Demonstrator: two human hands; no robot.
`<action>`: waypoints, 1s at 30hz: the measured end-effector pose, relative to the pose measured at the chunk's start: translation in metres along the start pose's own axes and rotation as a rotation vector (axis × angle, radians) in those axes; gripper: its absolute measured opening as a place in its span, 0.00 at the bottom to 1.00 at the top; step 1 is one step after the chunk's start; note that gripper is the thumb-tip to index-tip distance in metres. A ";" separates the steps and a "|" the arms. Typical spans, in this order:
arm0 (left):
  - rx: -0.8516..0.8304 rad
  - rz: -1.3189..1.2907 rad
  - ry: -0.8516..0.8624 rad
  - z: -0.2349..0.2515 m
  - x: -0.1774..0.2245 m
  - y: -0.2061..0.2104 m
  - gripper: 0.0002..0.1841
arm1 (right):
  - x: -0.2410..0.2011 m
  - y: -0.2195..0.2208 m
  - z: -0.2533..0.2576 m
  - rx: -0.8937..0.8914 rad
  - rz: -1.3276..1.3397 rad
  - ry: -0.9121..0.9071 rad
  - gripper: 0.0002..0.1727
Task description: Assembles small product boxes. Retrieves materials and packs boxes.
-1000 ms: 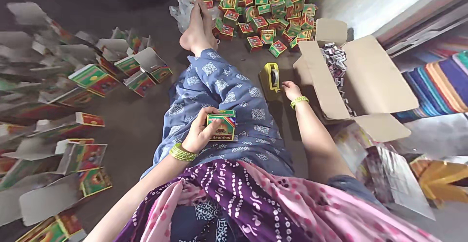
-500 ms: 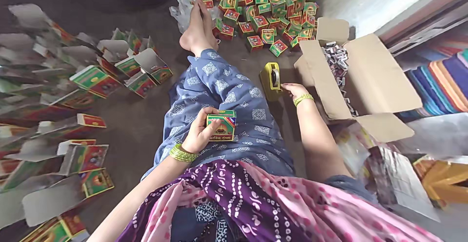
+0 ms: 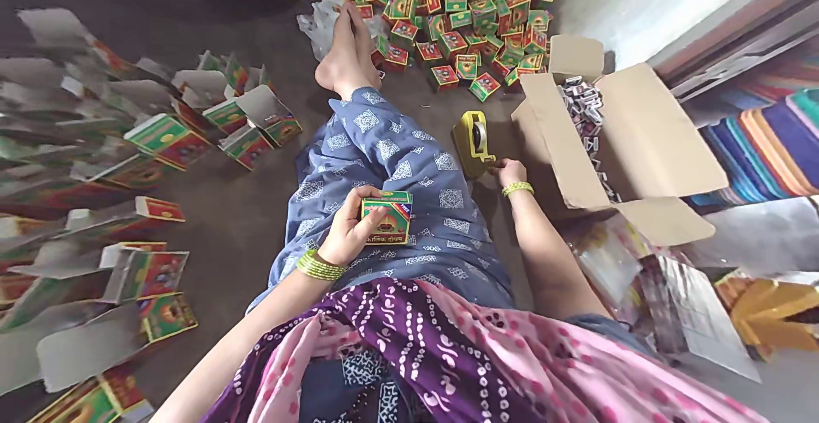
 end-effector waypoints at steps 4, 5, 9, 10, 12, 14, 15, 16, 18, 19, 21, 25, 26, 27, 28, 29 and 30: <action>0.020 0.021 0.006 0.001 0.001 0.001 0.16 | -0.011 -0.005 -0.012 -0.012 0.137 -0.070 0.16; 0.026 0.035 0.011 0.001 0.000 0.001 0.17 | -0.018 -0.005 -0.019 -0.020 0.294 -0.116 0.15; 0.041 0.101 0.015 0.004 -0.004 -0.002 0.15 | -0.081 -0.007 -0.088 -0.231 0.868 -0.290 0.15; 0.045 0.115 0.015 0.004 -0.005 -0.002 0.14 | -0.102 -0.008 -0.110 -0.307 0.941 -0.349 0.15; 0.051 0.133 0.020 0.005 -0.005 -0.002 0.14 | -0.139 -0.007 -0.156 -0.459 0.993 -0.469 0.15; 0.052 0.148 0.030 0.004 -0.004 -0.003 0.16 | -0.167 0.002 -0.193 -0.581 1.023 -0.535 0.14; 0.053 0.152 0.041 0.003 -0.004 -0.004 0.17 | -0.176 0.009 -0.206 -0.636 1.046 -0.539 0.14; 0.055 0.151 0.056 0.002 -0.004 -0.004 0.20 | -0.182 0.017 -0.216 -0.688 1.058 -0.529 0.14; 0.052 0.138 0.079 0.001 -0.004 -0.006 0.26 | -0.189 0.033 -0.226 -0.753 1.036 -0.479 0.16; 0.051 0.124 0.079 0.001 -0.005 -0.006 0.28 | -0.190 0.040 -0.228 -0.764 1.027 -0.441 0.18; 0.046 0.100 0.067 0.001 -0.006 -0.006 0.29 | -0.190 0.050 -0.227 -0.748 1.014 -0.386 0.20; 0.061 0.088 -0.010 0.003 -0.003 -0.002 0.24 | -0.185 0.059 -0.220 -0.658 0.979 -0.367 0.18; 0.062 0.089 -0.017 0.003 -0.003 -0.002 0.26 | -0.184 0.061 -0.218 -0.631 0.972 -0.369 0.16; 0.060 0.088 -0.015 0.003 -0.003 -0.002 0.28 | -0.183 0.063 -0.217 -0.603 0.967 -0.371 0.13; 0.058 0.086 -0.005 0.002 -0.002 -0.002 0.30 | -0.182 0.064 -0.216 -0.580 0.963 -0.372 0.10; 0.053 0.084 0.006 0.002 -0.002 -0.001 0.31 | -0.182 0.064 -0.214 -0.560 0.955 -0.372 0.08; 0.046 0.089 0.012 0.002 -0.001 -0.001 0.33 | -0.182 0.065 -0.213 -0.540 0.947 -0.369 0.07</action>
Point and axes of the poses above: each hand's wrist, its own z-axis towards the middle knuckle, its own y-axis out of the palm, x = y × z, the point moved 7 cm from there along z, towards the middle knuckle, and after that the axes turned 1 degree about z, right-handed, at the moved point
